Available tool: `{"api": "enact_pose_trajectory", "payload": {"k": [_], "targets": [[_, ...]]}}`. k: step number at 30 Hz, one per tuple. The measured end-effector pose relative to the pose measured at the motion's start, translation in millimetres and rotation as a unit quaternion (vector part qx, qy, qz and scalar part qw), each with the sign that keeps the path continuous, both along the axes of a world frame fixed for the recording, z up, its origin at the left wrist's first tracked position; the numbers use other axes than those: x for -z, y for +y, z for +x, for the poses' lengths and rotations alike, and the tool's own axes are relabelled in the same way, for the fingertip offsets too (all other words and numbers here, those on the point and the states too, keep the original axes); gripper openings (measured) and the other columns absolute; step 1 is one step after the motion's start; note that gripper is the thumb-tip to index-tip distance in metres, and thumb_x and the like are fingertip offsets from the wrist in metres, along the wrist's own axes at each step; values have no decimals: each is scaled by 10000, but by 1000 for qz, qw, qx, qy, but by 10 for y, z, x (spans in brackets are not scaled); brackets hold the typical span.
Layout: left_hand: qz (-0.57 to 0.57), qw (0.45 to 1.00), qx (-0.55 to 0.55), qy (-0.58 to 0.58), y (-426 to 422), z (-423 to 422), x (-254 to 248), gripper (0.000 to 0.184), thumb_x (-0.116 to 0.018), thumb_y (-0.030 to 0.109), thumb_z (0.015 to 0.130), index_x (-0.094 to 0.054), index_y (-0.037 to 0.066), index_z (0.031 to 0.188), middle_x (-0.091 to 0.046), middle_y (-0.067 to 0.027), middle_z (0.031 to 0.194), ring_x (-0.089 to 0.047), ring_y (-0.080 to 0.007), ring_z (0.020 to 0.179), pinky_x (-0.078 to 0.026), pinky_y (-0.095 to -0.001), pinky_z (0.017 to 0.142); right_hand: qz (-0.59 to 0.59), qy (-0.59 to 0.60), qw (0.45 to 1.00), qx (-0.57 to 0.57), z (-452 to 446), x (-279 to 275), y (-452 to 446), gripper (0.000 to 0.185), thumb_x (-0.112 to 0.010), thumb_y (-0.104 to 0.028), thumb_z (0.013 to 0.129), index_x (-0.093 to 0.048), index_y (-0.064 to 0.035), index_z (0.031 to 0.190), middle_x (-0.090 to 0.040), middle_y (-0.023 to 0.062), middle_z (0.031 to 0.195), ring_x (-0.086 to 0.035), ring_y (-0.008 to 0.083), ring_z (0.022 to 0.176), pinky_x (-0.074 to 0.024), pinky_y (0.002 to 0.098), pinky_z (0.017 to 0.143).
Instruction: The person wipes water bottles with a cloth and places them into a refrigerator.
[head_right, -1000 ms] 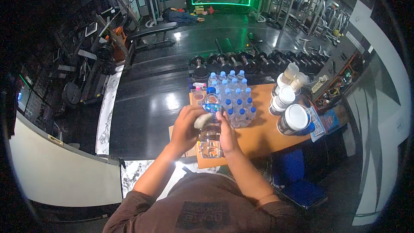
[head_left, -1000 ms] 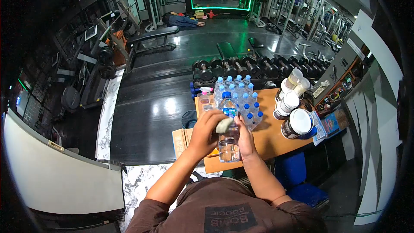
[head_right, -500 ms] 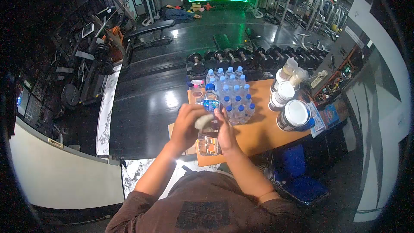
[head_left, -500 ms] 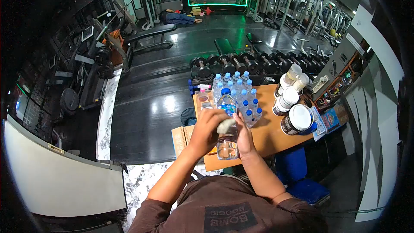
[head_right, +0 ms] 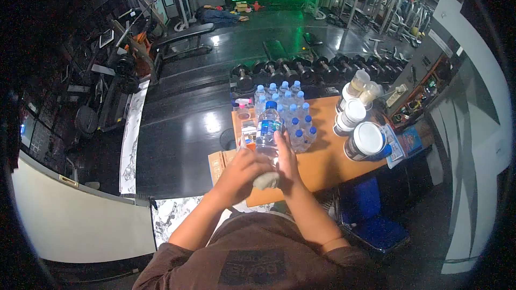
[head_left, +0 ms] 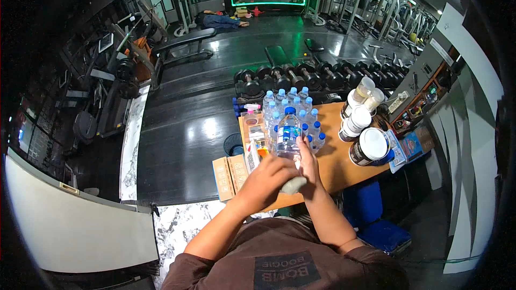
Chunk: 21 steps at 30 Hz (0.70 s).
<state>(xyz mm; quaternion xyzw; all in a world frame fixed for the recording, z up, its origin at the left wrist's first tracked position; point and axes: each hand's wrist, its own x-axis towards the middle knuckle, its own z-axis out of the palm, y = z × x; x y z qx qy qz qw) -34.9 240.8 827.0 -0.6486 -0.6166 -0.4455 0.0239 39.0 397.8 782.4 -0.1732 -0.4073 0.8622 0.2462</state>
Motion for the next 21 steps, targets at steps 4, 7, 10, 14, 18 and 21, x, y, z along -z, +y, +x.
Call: {"api": "enact_pose_trajectory", "payload": {"k": [4,7,10,14,18,21], "targets": [[55,995,-70,-42,106,-171,21,433,-672,-64,774,-666,53,1190,-649,-141,1173,-598,-384,1087,-481,-454,955,-4,12,1000,2,-1,43,-74,504,-584,-384,1080,-472,-50,1440,-637,86,1205,-672,168,1035,-565,320,862],[59,993,-91,-45,157,-225,96,475,-693,-82,748,-656,46,1204,-648,-149,1172,-602,-391,1079,-481,-456,944,-34,-1,999,2,-26,122,-104,587,-618,-384,1058,-419,-92,1527,-625,66,1212,-673,171,1031,-572,343,858],[59,993,-91,-46,113,-151,90,513,-701,-92,726,-648,48,1217,-643,-152,1181,-600,-394,1091,-482,-457,942,-20,8,1000,-6,0,77,-78,506,-599,-378,1065,-453,-119,1475,-636,65,1196,-683,185,1041,-580,359,855],[-2,998,-60,-32,-61,57,81,481,-673,-116,723,-684,64,1169,-659,-146,1164,-632,-385,1073,-510,-463,931,-17,5,1000,4,-39,83,63,376,-551,-379,1081,-497,-122,1351,-676,102,1093,-734,234,903,-617,385,767],[-13,996,35,-75,-172,133,51,544,-664,-130,696,-693,80,1197,-654,-134,1156,-617,-382,1100,-493,-449,954,-27,-41,999,-4,-18,91,170,372,-539,-432,1084,-507,-121,1286,-691,109,1049,-736,247,815,-628,399,732],[-19,997,17,-66,-131,74,153,527,-701,-106,700,-695,77,1194,-650,-132,1150,-612,-377,1105,-486,-443,962,-1,-8,1000,8,-26,7,107,393,-552,-431,1084,-504,-119,1319,-682,89,1073,-727,225,877,-618,383,765]]}}
